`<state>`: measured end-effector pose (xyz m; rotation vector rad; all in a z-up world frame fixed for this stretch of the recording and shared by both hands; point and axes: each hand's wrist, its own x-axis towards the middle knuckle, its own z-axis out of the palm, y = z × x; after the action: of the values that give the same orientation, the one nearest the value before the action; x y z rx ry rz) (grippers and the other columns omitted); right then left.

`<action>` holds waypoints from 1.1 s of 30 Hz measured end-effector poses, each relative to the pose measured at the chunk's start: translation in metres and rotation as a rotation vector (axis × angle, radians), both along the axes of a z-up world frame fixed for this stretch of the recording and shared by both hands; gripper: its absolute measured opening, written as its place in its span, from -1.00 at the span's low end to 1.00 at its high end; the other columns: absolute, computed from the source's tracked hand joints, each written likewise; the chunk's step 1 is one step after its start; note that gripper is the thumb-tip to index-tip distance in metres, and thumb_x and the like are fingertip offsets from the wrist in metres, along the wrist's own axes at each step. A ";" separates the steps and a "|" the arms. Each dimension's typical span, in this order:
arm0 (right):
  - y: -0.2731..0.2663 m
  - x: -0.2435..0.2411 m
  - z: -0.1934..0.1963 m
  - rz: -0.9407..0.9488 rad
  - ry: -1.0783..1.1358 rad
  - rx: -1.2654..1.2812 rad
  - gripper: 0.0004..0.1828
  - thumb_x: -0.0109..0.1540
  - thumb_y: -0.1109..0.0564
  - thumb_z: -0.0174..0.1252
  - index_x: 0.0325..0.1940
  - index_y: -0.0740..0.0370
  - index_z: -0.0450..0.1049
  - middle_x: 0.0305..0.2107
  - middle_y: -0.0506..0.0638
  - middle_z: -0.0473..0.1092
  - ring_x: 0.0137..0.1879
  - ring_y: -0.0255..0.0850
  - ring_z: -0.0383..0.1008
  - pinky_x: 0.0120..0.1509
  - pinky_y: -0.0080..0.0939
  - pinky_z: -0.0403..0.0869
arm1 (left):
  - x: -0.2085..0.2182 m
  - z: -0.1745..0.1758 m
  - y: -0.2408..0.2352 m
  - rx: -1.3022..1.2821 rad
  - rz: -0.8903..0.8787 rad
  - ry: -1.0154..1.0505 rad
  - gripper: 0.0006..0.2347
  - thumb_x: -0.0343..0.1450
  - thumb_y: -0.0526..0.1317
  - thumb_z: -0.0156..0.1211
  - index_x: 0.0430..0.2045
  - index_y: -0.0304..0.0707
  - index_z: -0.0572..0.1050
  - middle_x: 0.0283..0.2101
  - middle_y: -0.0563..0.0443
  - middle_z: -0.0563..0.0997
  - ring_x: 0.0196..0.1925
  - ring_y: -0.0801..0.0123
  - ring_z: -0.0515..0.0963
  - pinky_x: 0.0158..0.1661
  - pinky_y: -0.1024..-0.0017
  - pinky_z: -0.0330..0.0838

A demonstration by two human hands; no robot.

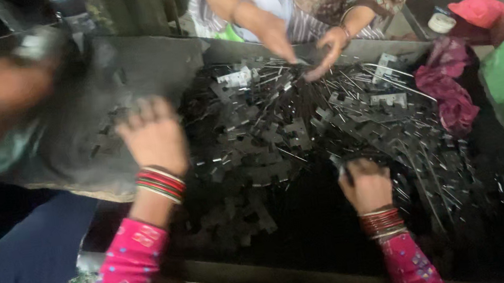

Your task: The person picks up small metal brackets from a large bin with both hands and places them onto a stack to the left.

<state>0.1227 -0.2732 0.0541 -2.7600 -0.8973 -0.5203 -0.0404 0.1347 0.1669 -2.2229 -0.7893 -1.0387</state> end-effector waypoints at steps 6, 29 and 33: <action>-0.047 0.020 0.014 0.136 0.467 1.183 -0.74 0.34 0.01 0.18 -0.02 0.24 0.49 -0.19 0.01 0.48 -0.09 -0.06 0.55 0.08 0.17 0.52 | 0.032 -0.091 -0.114 -0.485 -0.824 0.528 -0.76 0.30 -0.13 0.17 -0.26 -0.24 0.53 -0.32 -0.12 0.66 -0.16 0.03 0.64 -0.04 0.04 0.46; 0.019 0.047 -0.083 -0.024 0.236 0.002 -0.57 0.04 -0.23 0.37 -0.15 0.04 0.62 -0.24 0.14 0.47 -0.17 0.13 0.54 -0.15 0.12 0.54 | 0.055 -0.085 -0.066 -0.777 -0.878 0.560 -0.86 0.37 -0.14 0.24 -0.27 -0.04 0.61 -0.26 -0.15 0.66 -0.32 -0.03 0.67 -0.28 0.08 0.53; 0.035 0.055 -0.118 -0.021 0.054 -0.067 -0.72 0.14 -0.09 0.32 -0.19 0.08 0.58 -0.20 0.08 0.46 -0.11 0.09 0.55 -0.12 0.08 0.56 | 0.052 -0.059 -0.092 -1.304 -0.937 0.369 -0.81 0.47 -0.14 0.10 -0.11 0.00 0.61 -0.46 -0.04 0.69 -0.53 0.21 0.73 -0.38 0.28 0.60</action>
<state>0.1782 -0.2381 -0.0644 -2.8319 -0.8909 -0.4244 0.0114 0.0425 0.1083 -3.9608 -0.1435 -0.3143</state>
